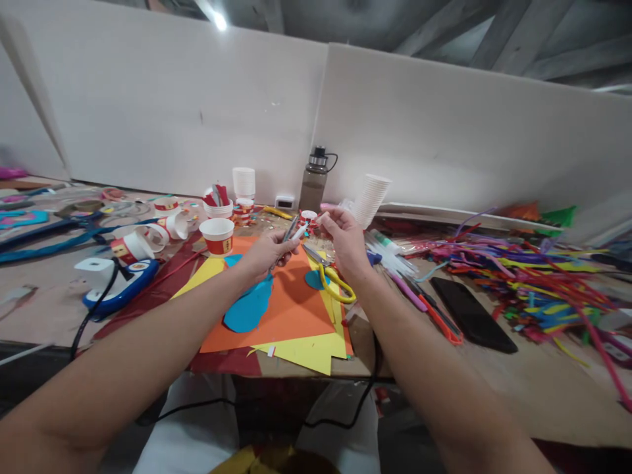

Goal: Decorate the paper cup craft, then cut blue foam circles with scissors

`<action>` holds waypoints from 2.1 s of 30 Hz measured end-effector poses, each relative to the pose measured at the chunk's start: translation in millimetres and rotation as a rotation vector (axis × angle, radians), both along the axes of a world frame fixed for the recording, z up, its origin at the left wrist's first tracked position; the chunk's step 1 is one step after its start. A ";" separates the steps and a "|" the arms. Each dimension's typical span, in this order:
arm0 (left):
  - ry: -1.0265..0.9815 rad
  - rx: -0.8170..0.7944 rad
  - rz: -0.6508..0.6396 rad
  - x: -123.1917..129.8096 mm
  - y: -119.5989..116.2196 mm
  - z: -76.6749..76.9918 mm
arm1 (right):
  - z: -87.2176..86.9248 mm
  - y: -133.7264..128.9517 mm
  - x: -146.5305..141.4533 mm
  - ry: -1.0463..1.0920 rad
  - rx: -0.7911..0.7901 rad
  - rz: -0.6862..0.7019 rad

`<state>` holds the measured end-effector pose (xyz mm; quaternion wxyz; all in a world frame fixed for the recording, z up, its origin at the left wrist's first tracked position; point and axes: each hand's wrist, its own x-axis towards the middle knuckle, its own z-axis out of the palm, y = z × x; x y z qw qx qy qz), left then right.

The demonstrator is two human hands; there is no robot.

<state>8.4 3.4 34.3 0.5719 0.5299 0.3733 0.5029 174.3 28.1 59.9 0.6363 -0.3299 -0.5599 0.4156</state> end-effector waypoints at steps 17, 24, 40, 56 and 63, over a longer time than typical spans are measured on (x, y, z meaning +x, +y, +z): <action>0.107 0.064 -0.018 0.9 -1.6 -1.0 | -6.6 -2.2 -5.6 -0.031 0.058 -0.062; 0.114 0.082 -0.015 -0.5 0.9 -3.9 | -11.1 -5.8 -9.8 -0.130 0.059 -0.053; 0.262 0.322 0.228 -1.9 0.0 0.6 | -16.7 -4.4 -13.2 -0.085 0.038 -0.068; 0.282 0.338 0.275 7.5 -6.9 8.7 | -3.6 -9.6 -18.3 0.070 0.038 -0.021; 0.262 0.279 0.185 9.6 -11.1 12.8 | -3.1 -7.3 -9.3 0.095 -0.008 -0.050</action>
